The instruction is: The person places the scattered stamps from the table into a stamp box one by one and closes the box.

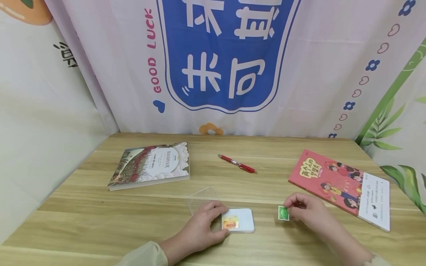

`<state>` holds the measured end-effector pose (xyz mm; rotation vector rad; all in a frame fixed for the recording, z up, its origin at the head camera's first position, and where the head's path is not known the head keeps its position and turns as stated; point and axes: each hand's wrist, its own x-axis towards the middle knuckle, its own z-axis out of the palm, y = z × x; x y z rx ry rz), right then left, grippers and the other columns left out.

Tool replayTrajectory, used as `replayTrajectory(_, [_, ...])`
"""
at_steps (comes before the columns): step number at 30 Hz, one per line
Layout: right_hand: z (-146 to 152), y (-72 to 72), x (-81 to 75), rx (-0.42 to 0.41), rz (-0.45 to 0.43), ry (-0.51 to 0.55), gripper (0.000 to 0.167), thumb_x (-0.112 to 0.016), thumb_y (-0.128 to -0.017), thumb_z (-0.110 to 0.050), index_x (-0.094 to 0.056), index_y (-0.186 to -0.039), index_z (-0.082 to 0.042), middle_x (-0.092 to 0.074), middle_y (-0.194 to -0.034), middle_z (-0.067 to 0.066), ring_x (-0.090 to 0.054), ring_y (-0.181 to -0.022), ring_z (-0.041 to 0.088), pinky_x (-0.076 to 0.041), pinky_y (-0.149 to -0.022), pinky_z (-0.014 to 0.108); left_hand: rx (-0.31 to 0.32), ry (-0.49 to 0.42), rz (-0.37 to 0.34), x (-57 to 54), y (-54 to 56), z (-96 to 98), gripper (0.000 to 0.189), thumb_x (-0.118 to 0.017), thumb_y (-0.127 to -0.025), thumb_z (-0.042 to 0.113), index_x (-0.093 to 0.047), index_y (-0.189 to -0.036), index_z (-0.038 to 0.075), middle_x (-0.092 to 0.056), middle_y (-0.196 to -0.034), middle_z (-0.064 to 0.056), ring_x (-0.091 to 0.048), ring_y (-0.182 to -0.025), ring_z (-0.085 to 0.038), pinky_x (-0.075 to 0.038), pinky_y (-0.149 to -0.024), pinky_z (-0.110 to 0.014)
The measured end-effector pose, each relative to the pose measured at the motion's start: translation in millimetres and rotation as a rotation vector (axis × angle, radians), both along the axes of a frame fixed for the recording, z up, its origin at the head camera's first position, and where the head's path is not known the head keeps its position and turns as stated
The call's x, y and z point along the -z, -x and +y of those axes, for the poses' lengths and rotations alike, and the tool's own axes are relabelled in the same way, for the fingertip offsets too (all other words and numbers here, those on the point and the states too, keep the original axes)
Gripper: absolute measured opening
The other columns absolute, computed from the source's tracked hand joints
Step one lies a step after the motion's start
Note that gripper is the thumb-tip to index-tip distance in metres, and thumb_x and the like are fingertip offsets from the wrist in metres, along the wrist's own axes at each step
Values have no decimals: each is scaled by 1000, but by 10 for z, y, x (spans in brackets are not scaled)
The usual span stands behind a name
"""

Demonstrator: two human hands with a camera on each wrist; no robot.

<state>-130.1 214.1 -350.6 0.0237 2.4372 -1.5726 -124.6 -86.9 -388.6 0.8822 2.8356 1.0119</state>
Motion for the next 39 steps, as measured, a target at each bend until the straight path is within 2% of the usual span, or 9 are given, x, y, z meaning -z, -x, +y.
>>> replayTrajectory(6, [-82, 17, -14, -49, 8, 42, 15, -58, -83, -3, -59, -97, 3, -55, -80, 4, -49, -69, 14, -48, -61, 25, -3, -1, -2, -5, -4, 4, 46, -72, -77, 30, -61, -118, 11, -52, -118, 5, -48, -109, -13, -44, -95, -33])
replayTrajectory(15, [-216, 45, 10, -128, 29, 88, 18, -59, -79, -2, -58, -96, 5, -56, -85, 7, -49, -72, 14, -49, -62, 24, -1, 4, -15, -1, -8, 4, 47, -72, -77, 31, -61, -118, 11, -52, -118, 6, -48, -110, -13, -44, -95, -34])
replayTrajectory(22, [-293, 62, 29, -141, 19, 107, 16, -58, -81, -2, -59, -96, 4, -55, -80, 4, -49, -71, 14, -47, -61, 25, 3, -9, 3, 8, -8, 4, 47, -72, -77, 30, -61, -118, 11, -52, -117, 5, -48, -110, -14, -44, -95, -34])
replayTrajectory(30, [-398, 82, 33, -166, 27, 131, 17, -59, -80, -3, -59, -95, 4, -55, -80, 4, -50, -71, 14, -47, -61, 24, -1, -9, 16, 5, -7, 4, 47, -72, -77, 29, -61, -117, 10, -53, -117, 5, -48, -110, -13, -44, -95, -33])
replayTrajectory(39, [-515, 102, 81, -171, 36, 144, 17, -60, -78, -2, -59, -94, 4, -55, -77, 5, -50, -69, 15, -46, -58, 23, -7, 2, 0, -6, -4, -2, 47, -72, -77, 30, -61, -118, 11, -52, -118, 6, -48, -110, -13, -44, -96, -34])
